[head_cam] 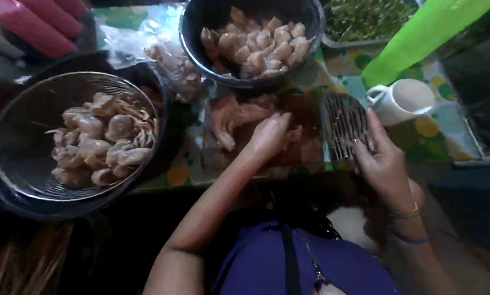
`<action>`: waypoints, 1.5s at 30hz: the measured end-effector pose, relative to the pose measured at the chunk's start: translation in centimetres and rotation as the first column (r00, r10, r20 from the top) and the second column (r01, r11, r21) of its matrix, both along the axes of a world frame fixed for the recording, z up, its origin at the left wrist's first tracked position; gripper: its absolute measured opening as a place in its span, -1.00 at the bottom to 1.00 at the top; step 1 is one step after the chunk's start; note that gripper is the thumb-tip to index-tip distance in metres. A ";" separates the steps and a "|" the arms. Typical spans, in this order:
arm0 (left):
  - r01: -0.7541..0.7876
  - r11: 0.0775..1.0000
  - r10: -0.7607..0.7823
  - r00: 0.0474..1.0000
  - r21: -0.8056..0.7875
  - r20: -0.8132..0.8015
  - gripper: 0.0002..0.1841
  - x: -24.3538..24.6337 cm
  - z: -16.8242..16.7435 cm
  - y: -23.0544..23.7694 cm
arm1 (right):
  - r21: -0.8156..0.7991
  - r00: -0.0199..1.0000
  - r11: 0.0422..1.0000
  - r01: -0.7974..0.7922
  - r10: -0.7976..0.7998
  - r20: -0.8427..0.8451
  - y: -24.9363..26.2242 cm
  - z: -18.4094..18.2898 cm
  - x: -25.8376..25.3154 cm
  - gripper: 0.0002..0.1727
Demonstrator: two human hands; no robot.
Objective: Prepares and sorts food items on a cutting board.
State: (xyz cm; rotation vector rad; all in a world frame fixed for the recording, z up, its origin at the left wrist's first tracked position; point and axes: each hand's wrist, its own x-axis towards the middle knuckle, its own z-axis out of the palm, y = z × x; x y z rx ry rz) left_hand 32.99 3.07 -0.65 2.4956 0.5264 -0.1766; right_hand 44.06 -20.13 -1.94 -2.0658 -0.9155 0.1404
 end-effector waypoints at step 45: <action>-0.312 0.942 0.336 0.872 -0.125 0.355 -0.63 -4.5 -3.2 -2.5 | -0.511 0.909 0.852 -0.112 0.296 0.293 2.4 4.9 -5.8 -0.28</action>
